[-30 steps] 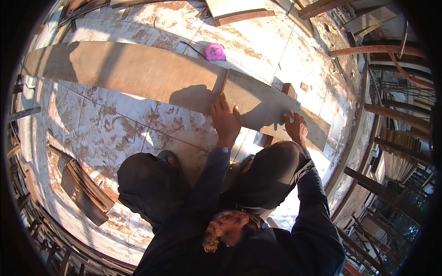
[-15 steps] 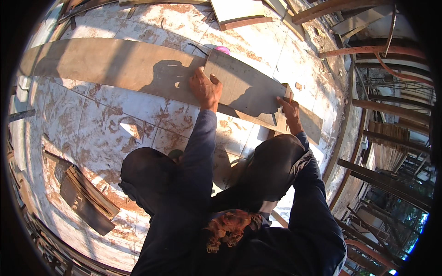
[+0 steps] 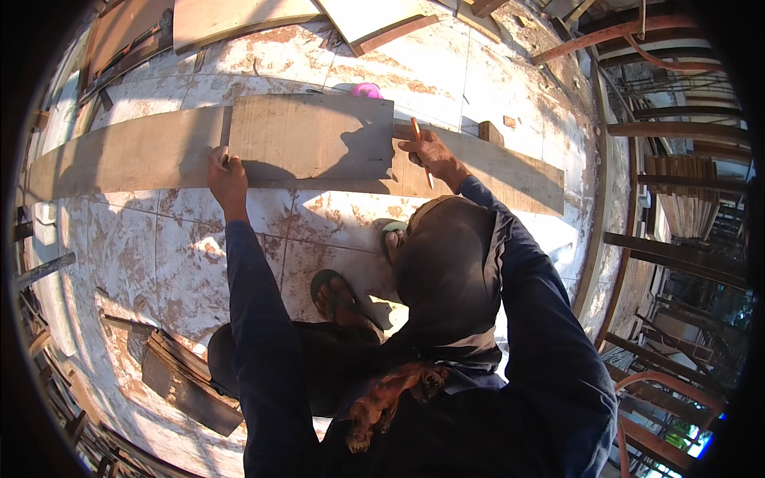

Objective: The person marks a line on a wooden board using a pencil and a square, then uses a handsaw to cut through the board at the marked line.

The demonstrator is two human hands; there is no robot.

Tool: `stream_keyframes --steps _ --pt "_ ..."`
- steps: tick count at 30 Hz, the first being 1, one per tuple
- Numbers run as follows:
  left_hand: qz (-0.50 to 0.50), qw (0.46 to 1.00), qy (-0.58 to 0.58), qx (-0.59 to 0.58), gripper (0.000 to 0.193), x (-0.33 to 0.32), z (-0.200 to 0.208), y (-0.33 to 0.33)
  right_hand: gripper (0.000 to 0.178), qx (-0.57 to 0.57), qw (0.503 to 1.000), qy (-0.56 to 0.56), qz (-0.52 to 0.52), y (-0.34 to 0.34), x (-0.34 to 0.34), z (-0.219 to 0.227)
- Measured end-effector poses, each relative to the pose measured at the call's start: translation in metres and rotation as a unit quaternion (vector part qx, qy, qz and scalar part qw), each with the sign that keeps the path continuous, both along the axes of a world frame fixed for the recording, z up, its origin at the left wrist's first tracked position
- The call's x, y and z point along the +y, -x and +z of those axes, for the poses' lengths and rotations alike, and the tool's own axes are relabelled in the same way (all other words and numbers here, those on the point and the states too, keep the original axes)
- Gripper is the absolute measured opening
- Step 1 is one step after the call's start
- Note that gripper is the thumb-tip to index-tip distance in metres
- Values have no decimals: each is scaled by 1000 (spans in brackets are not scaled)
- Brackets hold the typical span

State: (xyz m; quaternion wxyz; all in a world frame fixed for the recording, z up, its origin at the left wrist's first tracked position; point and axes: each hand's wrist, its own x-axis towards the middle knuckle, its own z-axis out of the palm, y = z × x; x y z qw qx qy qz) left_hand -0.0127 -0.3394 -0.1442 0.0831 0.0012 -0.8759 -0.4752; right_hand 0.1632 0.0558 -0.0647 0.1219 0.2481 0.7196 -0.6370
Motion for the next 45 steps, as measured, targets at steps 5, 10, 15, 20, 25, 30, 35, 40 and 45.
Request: stream_keyframes --steps 5,10,15,20,25,30,35,40,45 --pt "64 994 86 0 38 18 7 -40 38 62 963 -259 23 -49 -11 -44" --pt "85 990 94 -60 40 -6 2 -32 48 126 923 -359 -66 -77 -85 -47" --pt "79 992 38 -90 37 -4 7 -37 53 125 938 -315 -74 -91 -88 -55" --pt "43 992 -40 -110 35 -1 23 -52 62 123 949 -286 -54 -108 -84 -54" --pt "38 992 -62 -107 33 -11 18 -52 64 137 944 -299 -19 -112 -81 -59" --pt "33 988 -42 -143 37 1 31 -65 64 135 959 -247 -21 -122 -78 -56" --pt "34 988 -68 -134 39 -3 37 -65 60 158 967 -199 -29 -123 -79 -53" --pt "20 990 -49 -128 42 5 46 -70 65 180 950 -254 -36 -125 -81 -71" --pt "7 989 -43 -138 41 3 43 -70 60 202 949 -239 -31 -124 -73 -61"
